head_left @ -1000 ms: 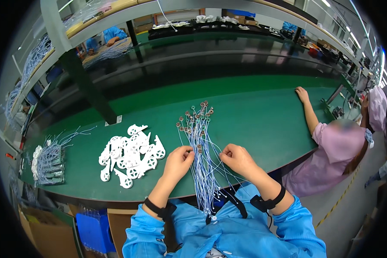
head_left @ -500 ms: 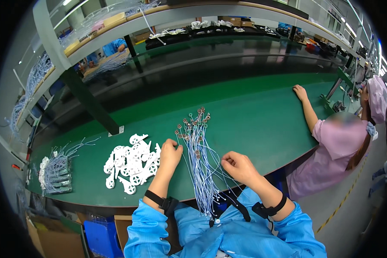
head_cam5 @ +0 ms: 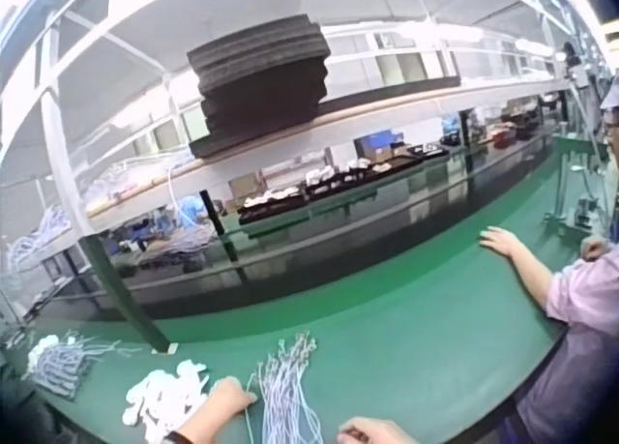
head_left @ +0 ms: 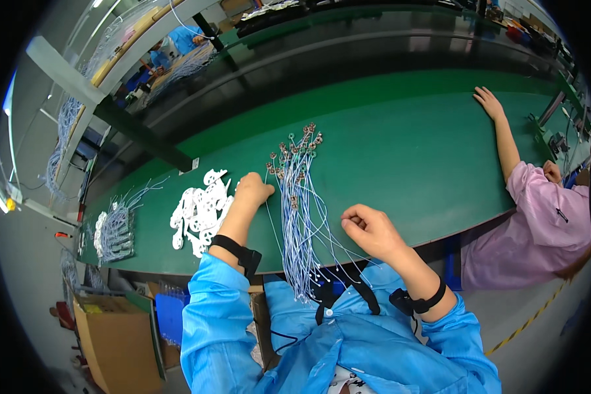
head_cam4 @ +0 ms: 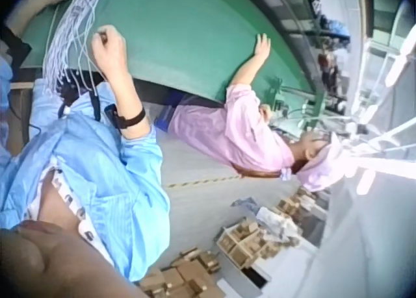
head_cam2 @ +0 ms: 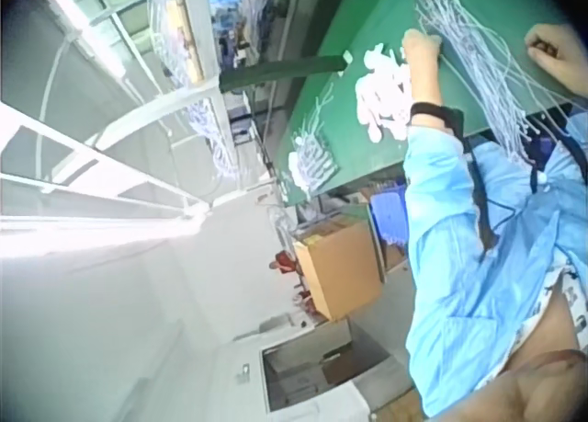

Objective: Attaching electrical wires to white plastic components at an assembly line.

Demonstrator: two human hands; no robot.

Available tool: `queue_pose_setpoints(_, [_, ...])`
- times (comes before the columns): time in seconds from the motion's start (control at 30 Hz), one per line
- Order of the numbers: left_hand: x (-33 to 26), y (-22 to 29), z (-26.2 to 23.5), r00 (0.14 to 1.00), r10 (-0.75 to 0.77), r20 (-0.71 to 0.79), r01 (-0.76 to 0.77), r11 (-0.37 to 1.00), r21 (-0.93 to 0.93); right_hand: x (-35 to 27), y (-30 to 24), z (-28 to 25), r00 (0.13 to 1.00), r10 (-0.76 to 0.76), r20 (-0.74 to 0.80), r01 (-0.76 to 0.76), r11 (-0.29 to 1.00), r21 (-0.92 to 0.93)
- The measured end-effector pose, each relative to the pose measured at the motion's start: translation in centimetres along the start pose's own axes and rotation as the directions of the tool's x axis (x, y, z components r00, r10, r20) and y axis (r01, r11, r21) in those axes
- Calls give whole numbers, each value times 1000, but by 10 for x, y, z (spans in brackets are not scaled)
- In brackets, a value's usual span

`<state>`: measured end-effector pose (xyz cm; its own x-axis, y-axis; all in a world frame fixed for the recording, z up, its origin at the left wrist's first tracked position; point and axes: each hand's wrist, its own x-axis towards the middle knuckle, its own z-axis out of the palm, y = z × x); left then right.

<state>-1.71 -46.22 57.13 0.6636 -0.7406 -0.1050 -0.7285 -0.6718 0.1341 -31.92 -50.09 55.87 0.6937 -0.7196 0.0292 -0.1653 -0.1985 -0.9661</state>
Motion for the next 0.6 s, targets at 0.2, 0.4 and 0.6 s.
queue_pose_setpoints(0.2, [-29, -45, -41, 989, -68, 130, 146, 328, -933, -7, -3, -12, 999, 38, 6, -38, 985, 167])
queue_pose_setpoints(0.4, [-70, -59, -108, 982, -26, -186, -186, -260, -947, 1, -38, 14, 975, -74, 208, -15, 916, 400])
queue_pose_setpoints(0.6, [-142, -10, -123, 904, 397, -157, -210, 93, -973, 23, -101, 64, 917, -196, 348, -132, 673, 728])
